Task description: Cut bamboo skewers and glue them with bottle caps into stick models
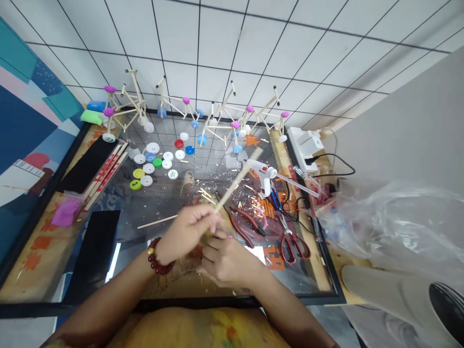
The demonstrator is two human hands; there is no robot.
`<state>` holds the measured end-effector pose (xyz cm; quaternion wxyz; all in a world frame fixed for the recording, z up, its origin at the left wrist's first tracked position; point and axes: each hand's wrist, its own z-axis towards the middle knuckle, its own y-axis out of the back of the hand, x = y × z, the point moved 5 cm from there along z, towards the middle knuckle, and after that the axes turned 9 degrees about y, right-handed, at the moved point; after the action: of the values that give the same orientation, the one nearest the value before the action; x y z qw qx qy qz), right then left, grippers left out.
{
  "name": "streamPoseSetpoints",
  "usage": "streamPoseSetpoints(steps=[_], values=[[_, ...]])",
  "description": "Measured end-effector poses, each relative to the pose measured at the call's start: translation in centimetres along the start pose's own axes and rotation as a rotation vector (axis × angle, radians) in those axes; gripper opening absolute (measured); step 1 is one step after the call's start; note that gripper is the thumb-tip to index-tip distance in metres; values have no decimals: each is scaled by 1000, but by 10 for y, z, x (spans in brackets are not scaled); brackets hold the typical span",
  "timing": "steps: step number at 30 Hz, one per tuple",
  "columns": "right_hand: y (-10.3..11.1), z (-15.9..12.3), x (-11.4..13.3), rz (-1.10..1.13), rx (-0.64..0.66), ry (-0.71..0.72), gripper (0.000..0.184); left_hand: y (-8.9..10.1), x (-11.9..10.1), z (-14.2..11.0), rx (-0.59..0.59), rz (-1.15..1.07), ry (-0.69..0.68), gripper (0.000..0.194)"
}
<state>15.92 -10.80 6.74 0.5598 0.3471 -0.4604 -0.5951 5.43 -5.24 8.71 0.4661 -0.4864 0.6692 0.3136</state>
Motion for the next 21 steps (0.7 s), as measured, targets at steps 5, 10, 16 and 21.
streamPoseSetpoints(steps=[5, 10, 16, 21], values=[[22, -2, -14, -57, -126, -87, 31, 18, -3, 3, -97, -160, 3, 30], [6, -4, -6, -33, -67, -7, 28, -6, -16, -1, -34, 246, -110, 27], [-4, -4, 1, 0, -38, 16, 23, -28, -7, 6, 137, 331, -12, 11], [1, 2, 8, 35, -19, 82, 26, -18, 9, 20, 3, 278, 92, 21]])
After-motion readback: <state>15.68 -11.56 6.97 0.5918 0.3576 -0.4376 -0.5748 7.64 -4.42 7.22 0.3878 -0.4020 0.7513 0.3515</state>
